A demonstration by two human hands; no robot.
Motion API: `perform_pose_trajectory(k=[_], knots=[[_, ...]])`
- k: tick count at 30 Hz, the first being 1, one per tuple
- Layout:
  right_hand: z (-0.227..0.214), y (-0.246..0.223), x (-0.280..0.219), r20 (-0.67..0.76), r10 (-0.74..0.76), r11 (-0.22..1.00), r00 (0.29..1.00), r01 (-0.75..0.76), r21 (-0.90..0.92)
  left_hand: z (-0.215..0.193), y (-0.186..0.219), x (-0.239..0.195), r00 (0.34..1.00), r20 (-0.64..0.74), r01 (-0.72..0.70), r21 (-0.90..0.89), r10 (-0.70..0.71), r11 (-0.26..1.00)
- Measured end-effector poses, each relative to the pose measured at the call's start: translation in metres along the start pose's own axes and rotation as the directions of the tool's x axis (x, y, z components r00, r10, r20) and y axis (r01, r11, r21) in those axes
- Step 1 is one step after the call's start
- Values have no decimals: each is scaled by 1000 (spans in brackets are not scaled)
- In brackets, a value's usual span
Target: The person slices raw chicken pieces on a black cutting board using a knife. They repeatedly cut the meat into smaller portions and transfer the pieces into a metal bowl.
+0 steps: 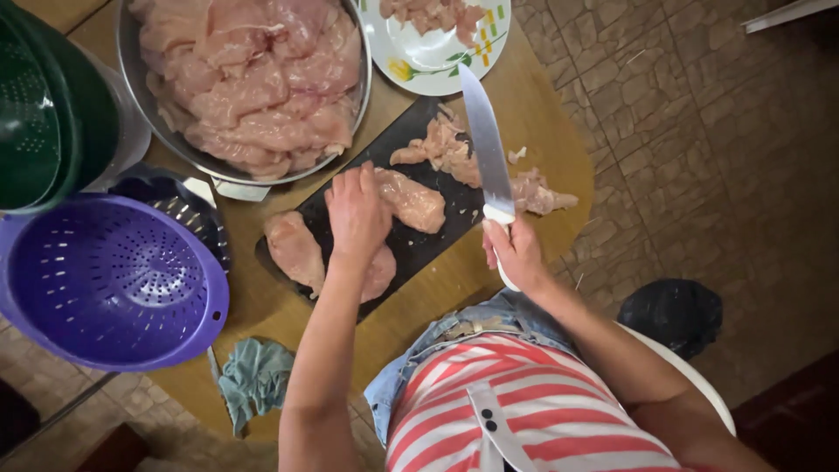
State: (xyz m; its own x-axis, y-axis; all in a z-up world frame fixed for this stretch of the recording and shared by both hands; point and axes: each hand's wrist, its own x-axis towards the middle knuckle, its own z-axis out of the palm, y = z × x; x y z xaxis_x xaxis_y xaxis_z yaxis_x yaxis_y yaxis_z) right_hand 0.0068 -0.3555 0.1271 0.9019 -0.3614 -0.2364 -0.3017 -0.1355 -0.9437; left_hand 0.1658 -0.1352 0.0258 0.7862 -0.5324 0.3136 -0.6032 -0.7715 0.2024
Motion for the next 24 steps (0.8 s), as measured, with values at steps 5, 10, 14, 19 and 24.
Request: perform_pose_trajectory(k=[5,10,14,19,24], knots=[[-16,13,-13,62,-59,900,996,80,-428,39,-16,-18,998,-58,26,188,-15,982],[-25,0,-33,378,232,742,896,88,-665,30,-48,-62,788,308,607,-237,-534,759],[-21,13,-37,425,399,649,813,77,-757,8,-50,-76,604,523,775,-213,-601,595],[-9,57,-34,260,262,521,929,91,-849,-21,-20,-76,797,364,559,-141,-482,817],[-11,37,-42,202,215,573,956,44,-819,-1,-2,-80,874,145,472,-18,-465,882]])
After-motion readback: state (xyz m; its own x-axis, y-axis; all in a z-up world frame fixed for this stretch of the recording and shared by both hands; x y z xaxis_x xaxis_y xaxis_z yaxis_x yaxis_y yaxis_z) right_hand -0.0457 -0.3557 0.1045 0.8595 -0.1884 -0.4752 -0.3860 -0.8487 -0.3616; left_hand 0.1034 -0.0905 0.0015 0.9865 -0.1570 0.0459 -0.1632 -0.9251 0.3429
